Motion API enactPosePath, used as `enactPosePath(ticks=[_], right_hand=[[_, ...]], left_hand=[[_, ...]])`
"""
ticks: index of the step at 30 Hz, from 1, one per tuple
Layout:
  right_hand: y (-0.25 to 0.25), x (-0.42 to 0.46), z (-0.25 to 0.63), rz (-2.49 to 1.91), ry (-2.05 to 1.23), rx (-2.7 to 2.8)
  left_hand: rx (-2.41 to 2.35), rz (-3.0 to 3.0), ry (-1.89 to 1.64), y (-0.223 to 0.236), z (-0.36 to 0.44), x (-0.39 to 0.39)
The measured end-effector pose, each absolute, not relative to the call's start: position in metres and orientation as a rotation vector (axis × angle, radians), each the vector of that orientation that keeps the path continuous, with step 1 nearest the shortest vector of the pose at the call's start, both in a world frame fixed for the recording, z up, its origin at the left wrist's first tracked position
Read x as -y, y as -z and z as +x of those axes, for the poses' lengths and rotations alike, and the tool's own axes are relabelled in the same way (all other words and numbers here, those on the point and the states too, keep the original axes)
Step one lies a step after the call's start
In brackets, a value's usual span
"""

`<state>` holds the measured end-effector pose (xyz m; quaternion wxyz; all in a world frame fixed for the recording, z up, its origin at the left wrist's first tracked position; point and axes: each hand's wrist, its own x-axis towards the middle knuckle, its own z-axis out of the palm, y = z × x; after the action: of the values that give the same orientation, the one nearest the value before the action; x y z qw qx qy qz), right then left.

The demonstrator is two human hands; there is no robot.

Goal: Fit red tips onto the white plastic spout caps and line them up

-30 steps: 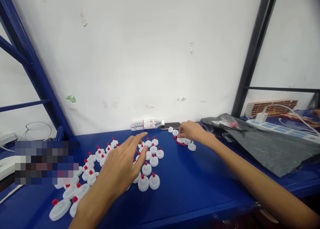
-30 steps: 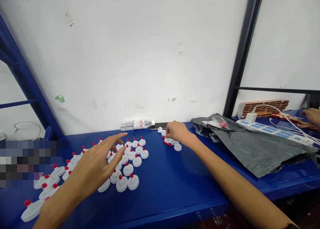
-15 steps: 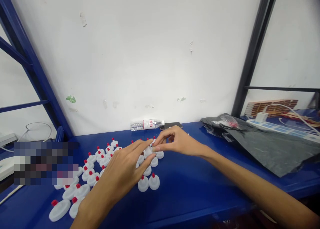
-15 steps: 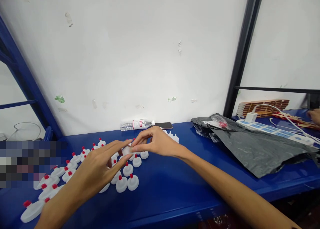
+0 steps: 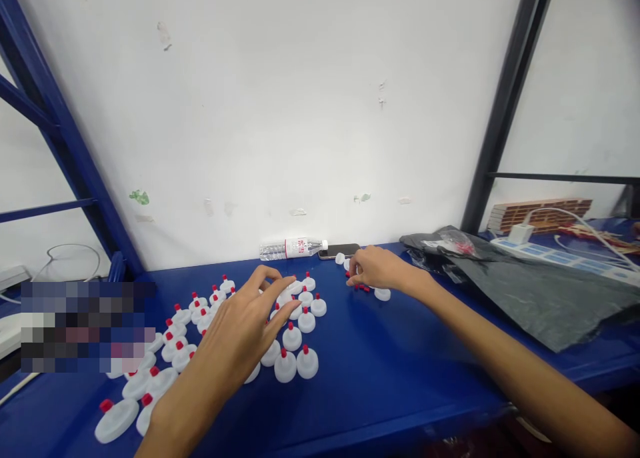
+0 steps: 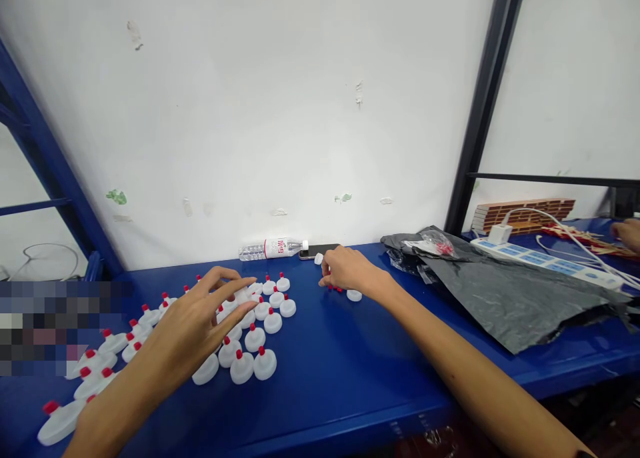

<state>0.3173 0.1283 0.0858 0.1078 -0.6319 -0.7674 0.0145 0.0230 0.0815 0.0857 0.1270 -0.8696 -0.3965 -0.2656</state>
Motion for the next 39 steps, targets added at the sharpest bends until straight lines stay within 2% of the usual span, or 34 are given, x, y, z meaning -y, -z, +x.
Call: enactPosePath(ticks=[6,11,17,21,39], right_hand=[[-0.078,-0.132,0.315,-1.964,-0.085,2.237],[-0.087,-0.127,0.310,-1.817,-0.162,2.224],[-0.095,-0.113,0.291,-1.223,-0.778,2.014],[-0.096,-0.106,0.277,-1.017,-0.979,1.956],[-0.087,-0.093,0.251,-0.883,-0.926,1.827]], left_hand=[[1.131,-2.527,0.784,-0.086,0.022,-0.081],[1.135,-2.553,0.788,-0.086,0.022,-0.082],[1.102,-2.611,0.787,-0.086,0.024,-0.083],[1.121,-2.612,0.760,-0.086,0.023,-0.081],[1.041,-2.683,0.729,-0.084,0.023,-0.079]])
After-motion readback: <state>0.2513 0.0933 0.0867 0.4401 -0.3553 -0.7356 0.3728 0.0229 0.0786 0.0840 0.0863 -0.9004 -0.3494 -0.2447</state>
